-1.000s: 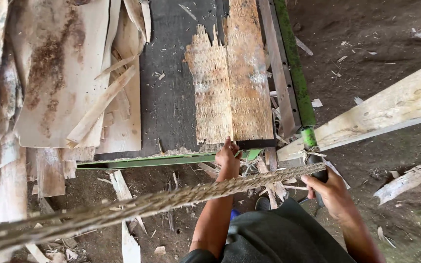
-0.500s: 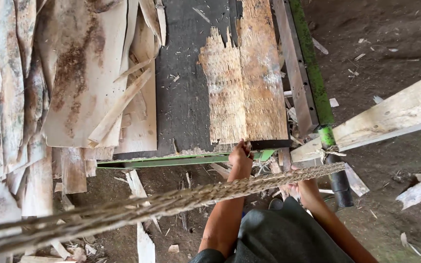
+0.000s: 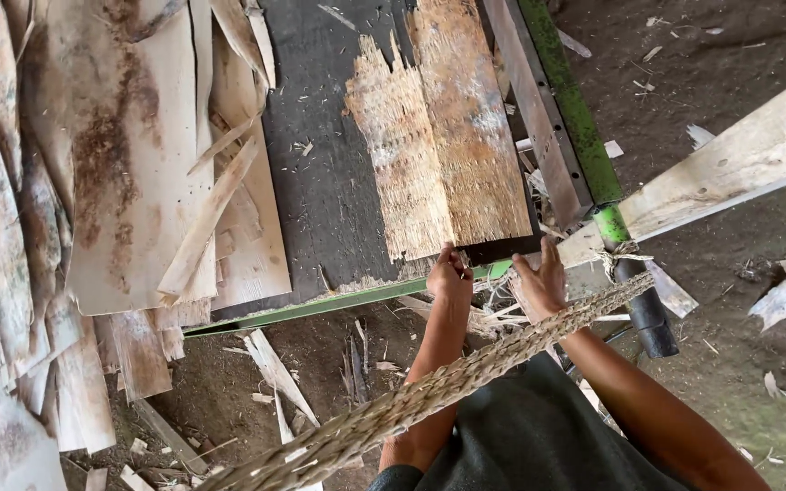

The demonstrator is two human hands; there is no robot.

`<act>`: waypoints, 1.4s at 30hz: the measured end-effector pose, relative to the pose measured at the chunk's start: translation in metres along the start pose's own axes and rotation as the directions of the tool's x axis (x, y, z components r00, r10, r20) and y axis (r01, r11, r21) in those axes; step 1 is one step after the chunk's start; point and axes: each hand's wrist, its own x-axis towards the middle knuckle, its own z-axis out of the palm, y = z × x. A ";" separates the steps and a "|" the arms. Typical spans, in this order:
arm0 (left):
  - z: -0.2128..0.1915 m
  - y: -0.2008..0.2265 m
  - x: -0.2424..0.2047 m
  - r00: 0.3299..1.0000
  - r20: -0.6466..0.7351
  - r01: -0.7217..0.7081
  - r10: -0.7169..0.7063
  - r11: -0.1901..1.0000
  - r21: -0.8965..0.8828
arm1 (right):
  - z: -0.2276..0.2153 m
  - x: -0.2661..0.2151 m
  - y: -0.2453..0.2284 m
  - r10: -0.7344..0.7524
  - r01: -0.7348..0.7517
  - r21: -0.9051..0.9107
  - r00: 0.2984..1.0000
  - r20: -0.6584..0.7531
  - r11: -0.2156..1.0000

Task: Trimming and cutting pieces of bark using a manual guillotine cutter at a workbench.

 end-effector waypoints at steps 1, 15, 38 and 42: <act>0.001 0.003 -0.001 1.000 -0.016 -0.011 0.011 1.000 0.001 | 0.007 0.001 0.020 -0.200 0.181 -0.197 0.977 -0.080 0.963; -0.130 0.048 -0.104 0.984 0.149 -0.107 0.102 0.994 0.024 | 0.001 -0.077 -0.051 0.119 -0.289 0.749 0.954 0.274 0.596; -0.008 0.116 -0.191 0.696 0.711 -0.638 0.097 0.538 0.551 | -0.063 -0.182 -0.161 -0.735 0.693 0.246 0.629 0.255 0.678; -0.051 0.138 -0.172 0.595 0.777 -0.623 0.208 0.730 0.282 | -0.079 -0.169 -0.163 -0.725 0.725 0.032 0.685 0.071 0.688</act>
